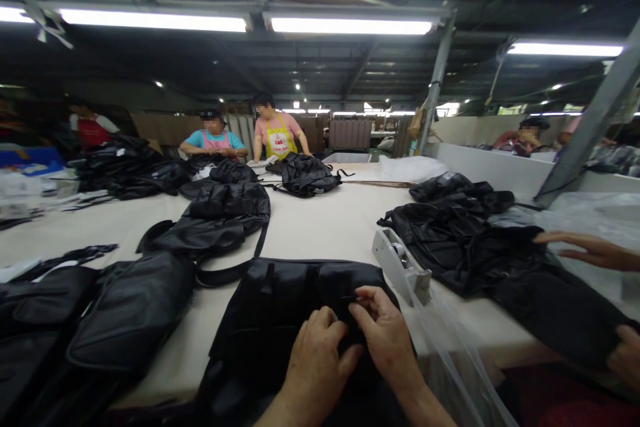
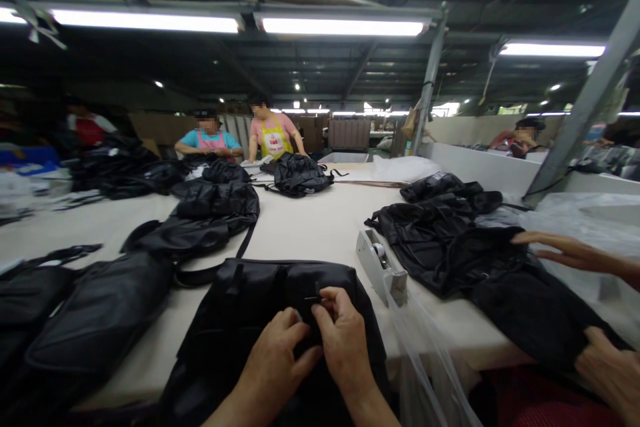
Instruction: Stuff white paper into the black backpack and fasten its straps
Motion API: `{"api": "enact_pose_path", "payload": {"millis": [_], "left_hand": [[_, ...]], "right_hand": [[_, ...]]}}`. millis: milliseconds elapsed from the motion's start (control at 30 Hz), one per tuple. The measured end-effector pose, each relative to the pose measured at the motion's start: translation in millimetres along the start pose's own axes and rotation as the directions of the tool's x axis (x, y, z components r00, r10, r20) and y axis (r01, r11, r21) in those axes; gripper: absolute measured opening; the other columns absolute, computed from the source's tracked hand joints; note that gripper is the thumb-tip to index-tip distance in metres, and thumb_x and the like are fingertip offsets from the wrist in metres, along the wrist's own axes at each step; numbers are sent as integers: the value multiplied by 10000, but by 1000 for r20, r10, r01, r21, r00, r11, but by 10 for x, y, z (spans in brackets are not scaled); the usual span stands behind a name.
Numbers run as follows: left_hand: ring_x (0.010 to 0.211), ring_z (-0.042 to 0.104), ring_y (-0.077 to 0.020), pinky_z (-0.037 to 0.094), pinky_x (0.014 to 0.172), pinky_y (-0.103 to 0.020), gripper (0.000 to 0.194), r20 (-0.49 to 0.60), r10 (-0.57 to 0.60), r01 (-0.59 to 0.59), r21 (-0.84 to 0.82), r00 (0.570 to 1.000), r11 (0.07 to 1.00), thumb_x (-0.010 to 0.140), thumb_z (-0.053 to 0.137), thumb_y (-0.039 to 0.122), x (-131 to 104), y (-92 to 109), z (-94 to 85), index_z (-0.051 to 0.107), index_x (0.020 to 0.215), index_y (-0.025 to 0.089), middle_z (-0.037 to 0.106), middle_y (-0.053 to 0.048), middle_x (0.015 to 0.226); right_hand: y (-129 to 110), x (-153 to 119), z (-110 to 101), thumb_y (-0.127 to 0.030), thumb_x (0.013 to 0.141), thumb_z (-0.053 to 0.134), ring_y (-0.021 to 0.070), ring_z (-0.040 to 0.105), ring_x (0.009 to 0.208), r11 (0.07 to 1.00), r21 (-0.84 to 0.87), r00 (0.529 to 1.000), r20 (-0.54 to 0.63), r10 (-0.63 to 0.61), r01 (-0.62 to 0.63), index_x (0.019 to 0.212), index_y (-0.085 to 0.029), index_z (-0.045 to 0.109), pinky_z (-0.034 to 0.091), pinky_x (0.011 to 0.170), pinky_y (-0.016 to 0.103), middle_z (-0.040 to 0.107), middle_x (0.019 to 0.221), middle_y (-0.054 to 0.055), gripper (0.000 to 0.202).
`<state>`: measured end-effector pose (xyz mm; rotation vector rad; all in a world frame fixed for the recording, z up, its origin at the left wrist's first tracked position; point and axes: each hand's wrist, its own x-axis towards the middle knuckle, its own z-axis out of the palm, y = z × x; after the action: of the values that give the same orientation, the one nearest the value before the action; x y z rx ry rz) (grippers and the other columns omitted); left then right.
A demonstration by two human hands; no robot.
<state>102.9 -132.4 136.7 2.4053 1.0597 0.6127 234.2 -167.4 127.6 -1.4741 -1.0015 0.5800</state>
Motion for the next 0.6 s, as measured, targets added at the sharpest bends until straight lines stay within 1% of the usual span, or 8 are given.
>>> {"api": "enact_pose_path", "payload": {"millis": [100,167,233,367,400,500,533,600], "left_hand": [[950,494,-242,393,836,-381,98,-2,12,-12,26,1000,1000,796,565,203,28,2,48,646,742,196,582,-69,964],[922,506,-225,394,820,-359,101,-15,19,-20,-69,1000,997,800,555,201,62,-2,61,634,739,199,593,-53,927],[855,528,-200,394,768,-319,96,-12,12,-14,-175,1000,985,795,559,214,88,-12,61,607,715,194,605,-31,855],[743,554,-163,371,666,-263,138,52,-39,53,-304,998,951,803,549,265,106,-41,40,601,703,185,620,-9,767],[739,558,-161,367,659,-257,146,66,-42,61,-322,997,945,806,542,271,108,-47,32,613,712,186,625,-8,766],[740,566,-161,367,654,-245,149,79,-33,61,-380,996,923,801,531,262,131,-58,9,641,738,183,641,-3,762],[737,567,-160,371,654,-242,152,83,-34,66,-411,996,909,799,526,258,147,-60,1,646,748,180,646,-1,757],[748,570,-162,381,661,-238,163,98,-45,87,-489,994,868,795,519,259,192,-66,-10,654,776,169,657,1,770]], "right_hand": [[-83,16,-62,-370,841,493,172,563,930,981,-157,993,42,-106,112,1066,-213,565,441,851,313,598,999,33,283],[-152,42,-105,-376,845,504,163,537,961,957,-233,985,51,-166,174,1137,-226,554,442,844,302,556,1073,35,332],[-217,74,-130,-381,834,545,154,522,974,948,-234,976,77,-206,218,1145,-249,563,439,818,282,539,1087,21,339],[-299,120,-124,-305,815,581,133,531,916,935,-173,951,89,-297,308,891,-236,630,412,778,256,573,948,-12,113],[-310,131,-118,-302,806,592,132,536,894,941,-168,955,79,-286,295,899,-231,622,410,776,260,580,926,-15,121],[-345,181,-113,-313,770,636,128,547,801,973,-153,983,92,-161,174,1127,-243,552,420,758,277,588,865,-33,374],[-358,199,-117,-306,769,638,123,544,769,977,-145,984,115,-139,155,1153,-249,542,424,744,276,584,840,-41,400],[-373,209,-131,-272,792,620,111,531,724,970,-144,969,177,-171,198,1009,-248,612,424,706,265,563,779,-47,219]]}}
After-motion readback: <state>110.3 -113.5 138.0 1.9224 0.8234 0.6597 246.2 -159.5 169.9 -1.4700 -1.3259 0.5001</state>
